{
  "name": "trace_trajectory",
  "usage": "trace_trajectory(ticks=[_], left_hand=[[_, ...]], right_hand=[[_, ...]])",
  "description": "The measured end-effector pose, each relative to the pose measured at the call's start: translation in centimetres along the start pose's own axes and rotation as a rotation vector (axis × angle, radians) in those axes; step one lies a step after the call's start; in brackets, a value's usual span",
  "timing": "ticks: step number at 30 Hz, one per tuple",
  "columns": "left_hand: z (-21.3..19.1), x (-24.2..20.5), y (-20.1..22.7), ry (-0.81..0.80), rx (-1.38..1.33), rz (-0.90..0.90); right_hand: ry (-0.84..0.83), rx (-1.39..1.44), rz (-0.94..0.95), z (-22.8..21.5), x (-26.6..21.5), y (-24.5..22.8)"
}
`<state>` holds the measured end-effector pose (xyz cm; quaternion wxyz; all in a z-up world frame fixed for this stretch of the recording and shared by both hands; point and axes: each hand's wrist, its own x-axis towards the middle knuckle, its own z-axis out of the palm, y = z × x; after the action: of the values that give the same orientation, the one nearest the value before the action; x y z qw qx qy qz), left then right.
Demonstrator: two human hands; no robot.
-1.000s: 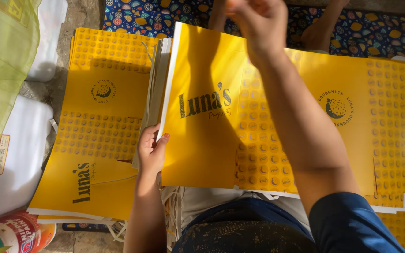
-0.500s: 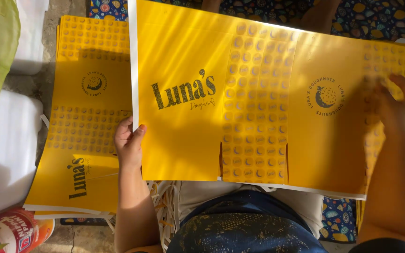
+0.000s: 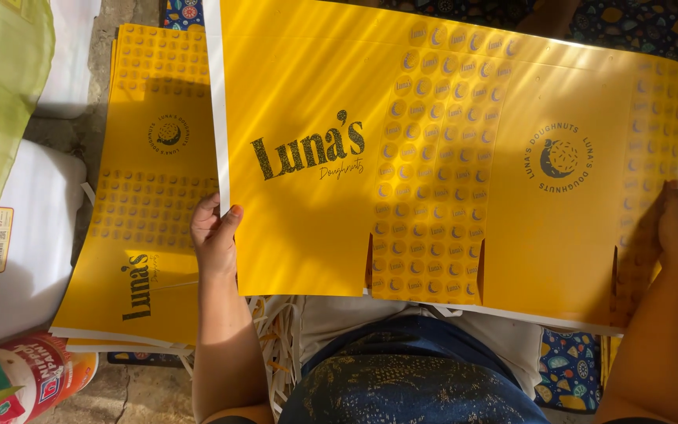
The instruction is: Peeling adhesive backing strips from cardboard doughnut box flats and stacking them
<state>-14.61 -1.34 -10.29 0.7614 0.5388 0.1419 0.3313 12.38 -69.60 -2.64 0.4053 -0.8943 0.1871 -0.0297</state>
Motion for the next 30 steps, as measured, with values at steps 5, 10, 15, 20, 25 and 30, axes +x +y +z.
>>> trace_trajectory(ticks=[5,10,15,20,25,30], left_hand=[[-0.2,-0.3,0.3,0.005,-0.010,-0.011],[-0.6,0.0,0.3,-0.011,0.005,0.016],[0.0,0.1,1.0,0.004,0.008,0.000],[1.0,0.2,2.0,-0.015,-0.003,0.011],[-0.5,0.2,0.3,-0.034,-0.073,-0.009],[0.2,0.1,1.1,-0.032,-0.067,-0.026]], right_hand=[[0.049,-0.024,0.059,-0.3,1.6,2.1],[0.041,0.032,0.302,-0.8,3.3,3.6],[0.044,0.102,0.313,-0.8,5.4,6.2],[0.002,0.165,0.286,-0.6,6.0,7.3],[0.050,0.202,0.230,-0.2,6.0,8.2],[-0.004,0.248,0.228,-0.1,6.2,8.4]])
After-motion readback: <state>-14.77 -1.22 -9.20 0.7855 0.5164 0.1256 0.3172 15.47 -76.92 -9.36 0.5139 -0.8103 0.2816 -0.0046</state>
